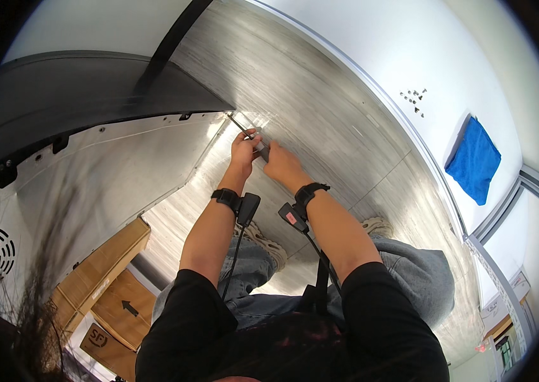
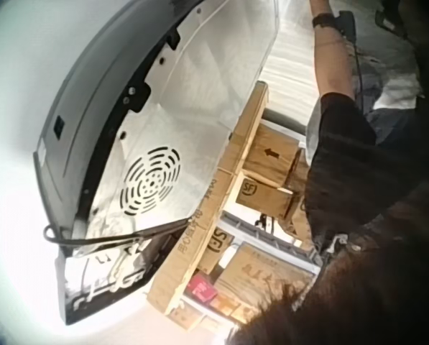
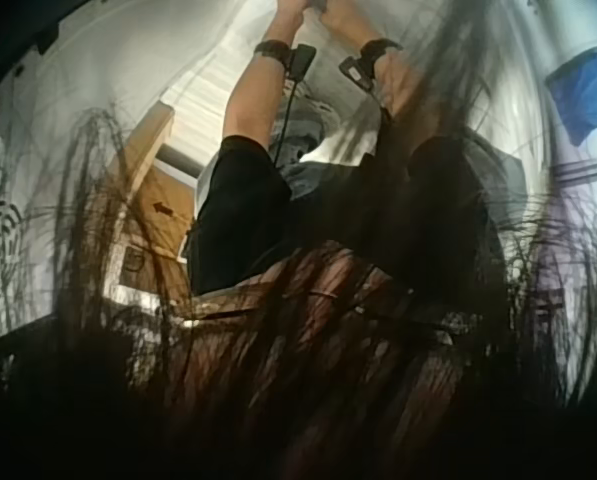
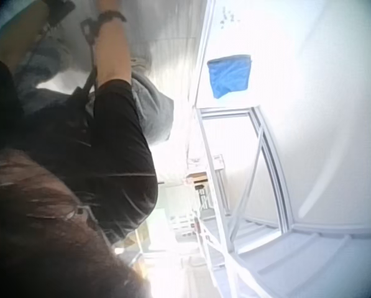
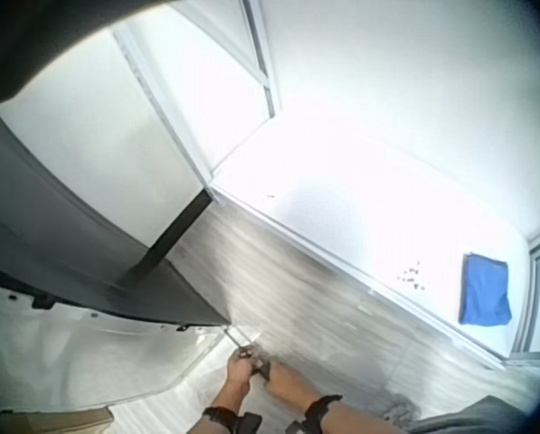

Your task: The person is sitting on the floor assembling a silver electronic device, likely a computer tower. They use a screwdriver to tighten screws into the back panel of the device, working methodically along the edge.

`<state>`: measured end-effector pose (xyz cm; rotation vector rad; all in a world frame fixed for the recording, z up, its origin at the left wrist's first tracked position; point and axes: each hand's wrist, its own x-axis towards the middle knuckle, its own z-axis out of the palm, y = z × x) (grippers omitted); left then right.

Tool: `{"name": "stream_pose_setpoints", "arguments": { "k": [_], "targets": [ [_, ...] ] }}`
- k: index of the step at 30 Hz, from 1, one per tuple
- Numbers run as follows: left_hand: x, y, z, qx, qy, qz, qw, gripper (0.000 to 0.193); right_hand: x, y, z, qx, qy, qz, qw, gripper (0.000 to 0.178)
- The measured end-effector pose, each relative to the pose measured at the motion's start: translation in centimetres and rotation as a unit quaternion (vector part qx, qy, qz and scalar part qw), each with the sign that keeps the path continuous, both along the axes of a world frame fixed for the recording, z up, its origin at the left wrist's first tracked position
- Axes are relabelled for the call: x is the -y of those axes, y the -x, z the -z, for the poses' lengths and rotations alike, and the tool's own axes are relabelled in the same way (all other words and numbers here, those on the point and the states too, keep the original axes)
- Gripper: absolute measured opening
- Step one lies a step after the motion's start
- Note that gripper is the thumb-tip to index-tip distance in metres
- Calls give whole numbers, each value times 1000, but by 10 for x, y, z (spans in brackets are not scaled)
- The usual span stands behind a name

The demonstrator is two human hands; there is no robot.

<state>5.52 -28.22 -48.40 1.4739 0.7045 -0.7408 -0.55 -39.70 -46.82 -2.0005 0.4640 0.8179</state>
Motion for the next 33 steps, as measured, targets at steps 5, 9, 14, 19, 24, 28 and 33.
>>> {"name": "stream_pose_setpoints", "arguments": {
  "k": [5, 9, 14, 19, 24, 28, 33],
  "targets": [
    [0, -3, -8, 1, 56, -17, 998, 26, 2, 6, 0, 52, 20, -22, 998, 46],
    [-1, -4, -4, 31, 1, 17, 999, 27, 2, 8, -7, 62, 25, -33, 997, 52],
    [7, -3, -16, 21, -133, 135, 982, 31, 3, 6, -4, 32, 10, -10, 999, 55],
    [7, 1, -16, 16, -117, 117, 986, 30, -1, 6, -1, 13, 7, 10, 1000, 49],
    [-2, -2, -9, -15, -31, 72, 997, 33, 0, 8, 8, 51, 0, 27, 998, 38],
    [-5, -4, -11, -7, 22, 35, 999, 39, 2, 7, 10, 26, -19, 39, 999, 44],
    [-5, -19, -9, 56, -15, -24, 998, 29, 4, 9, 12, 31, -8, 33, 999, 44]
  ]
}}
